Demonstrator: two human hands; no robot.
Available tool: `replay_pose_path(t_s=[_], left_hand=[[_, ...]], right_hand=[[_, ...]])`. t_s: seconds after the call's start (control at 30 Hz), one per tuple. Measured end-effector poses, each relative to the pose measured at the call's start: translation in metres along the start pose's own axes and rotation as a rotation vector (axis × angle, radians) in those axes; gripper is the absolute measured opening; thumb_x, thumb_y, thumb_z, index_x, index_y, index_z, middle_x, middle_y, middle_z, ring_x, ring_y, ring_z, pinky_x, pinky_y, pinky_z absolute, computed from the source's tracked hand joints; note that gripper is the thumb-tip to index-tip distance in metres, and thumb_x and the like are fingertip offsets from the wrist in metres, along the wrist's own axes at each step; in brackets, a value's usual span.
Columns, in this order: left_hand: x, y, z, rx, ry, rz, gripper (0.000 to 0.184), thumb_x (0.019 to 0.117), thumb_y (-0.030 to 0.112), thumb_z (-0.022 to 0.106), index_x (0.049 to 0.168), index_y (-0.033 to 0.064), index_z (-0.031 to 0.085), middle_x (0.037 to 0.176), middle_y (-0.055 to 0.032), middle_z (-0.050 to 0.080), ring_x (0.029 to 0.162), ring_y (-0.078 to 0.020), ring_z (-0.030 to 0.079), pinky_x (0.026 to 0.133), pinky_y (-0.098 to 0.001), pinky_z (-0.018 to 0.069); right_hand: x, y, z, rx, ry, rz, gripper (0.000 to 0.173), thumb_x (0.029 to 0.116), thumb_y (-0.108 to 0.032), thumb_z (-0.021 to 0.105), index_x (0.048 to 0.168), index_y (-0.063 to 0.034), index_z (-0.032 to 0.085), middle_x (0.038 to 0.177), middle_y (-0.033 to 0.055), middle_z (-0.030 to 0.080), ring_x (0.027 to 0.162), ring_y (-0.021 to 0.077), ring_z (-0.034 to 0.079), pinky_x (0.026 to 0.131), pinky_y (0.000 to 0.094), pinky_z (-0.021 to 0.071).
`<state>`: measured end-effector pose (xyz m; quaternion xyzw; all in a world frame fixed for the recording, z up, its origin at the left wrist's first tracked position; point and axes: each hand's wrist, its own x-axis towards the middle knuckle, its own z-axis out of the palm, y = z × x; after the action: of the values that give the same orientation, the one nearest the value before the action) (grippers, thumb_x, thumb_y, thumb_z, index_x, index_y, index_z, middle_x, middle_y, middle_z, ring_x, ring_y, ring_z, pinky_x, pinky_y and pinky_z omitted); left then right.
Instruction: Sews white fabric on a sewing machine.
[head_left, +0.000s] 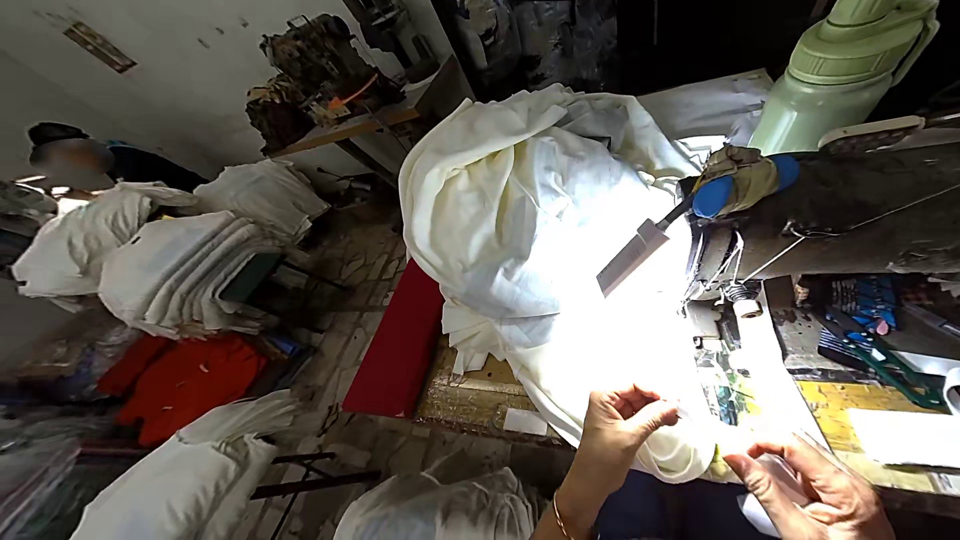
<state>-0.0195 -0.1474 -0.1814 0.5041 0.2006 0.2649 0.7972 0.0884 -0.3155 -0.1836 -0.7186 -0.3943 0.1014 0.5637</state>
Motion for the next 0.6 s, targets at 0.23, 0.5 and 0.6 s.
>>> replay_pose_path(t_s=[0.23, 0.5, 0.6], left_hand=[[0.000, 0.000, 0.004, -0.128, 0.068, -0.122, 0.015, 0.0854, -0.011, 0.067, 0.090, 0.0025, 0.070, 0.083, -0.0045, 0.075, 0.076, -0.0117, 0.074, 0.078, -0.0289, 0.0626], [0.013, -0.001, -0.001, 0.166, -0.023, 0.075, 0.012, 0.0872, -0.011, 0.064, 0.095, -0.0018, 0.067, 0.083, -0.0022, 0.074, 0.074, -0.0065, 0.071, 0.072, -0.0239, 0.0609], [0.032, 0.000, -0.001, 0.609, -0.068, 0.326, 0.014, 0.0909, -0.004, 0.059, 0.100, -0.0069, 0.068, 0.091, -0.0068, 0.074, 0.087, -0.0059, 0.071, 0.085, -0.0236, 0.0586]], right_hand=[[0.002, 0.003, 0.005, 0.043, 0.088, 0.024, 0.018, 0.0913, -0.015, 0.072, 0.086, 0.0008, 0.068, 0.084, 0.0034, 0.070, 0.081, -0.0072, 0.062, 0.074, 0.0082, 0.0510], [0.007, 0.006, 0.013, 0.081, 0.121, 0.049, 0.012, 0.0837, -0.003, 0.073, 0.088, 0.0004, 0.063, 0.081, -0.0006, 0.068, 0.076, -0.0059, 0.064, 0.073, 0.0107, 0.0555], [0.018, 0.014, 0.025, 0.097, 0.127, -0.005, 0.009, 0.0863, -0.008, 0.069, 0.091, -0.0025, 0.063, 0.090, 0.0003, 0.070, 0.089, -0.0040, 0.065, 0.082, 0.0112, 0.0543]])
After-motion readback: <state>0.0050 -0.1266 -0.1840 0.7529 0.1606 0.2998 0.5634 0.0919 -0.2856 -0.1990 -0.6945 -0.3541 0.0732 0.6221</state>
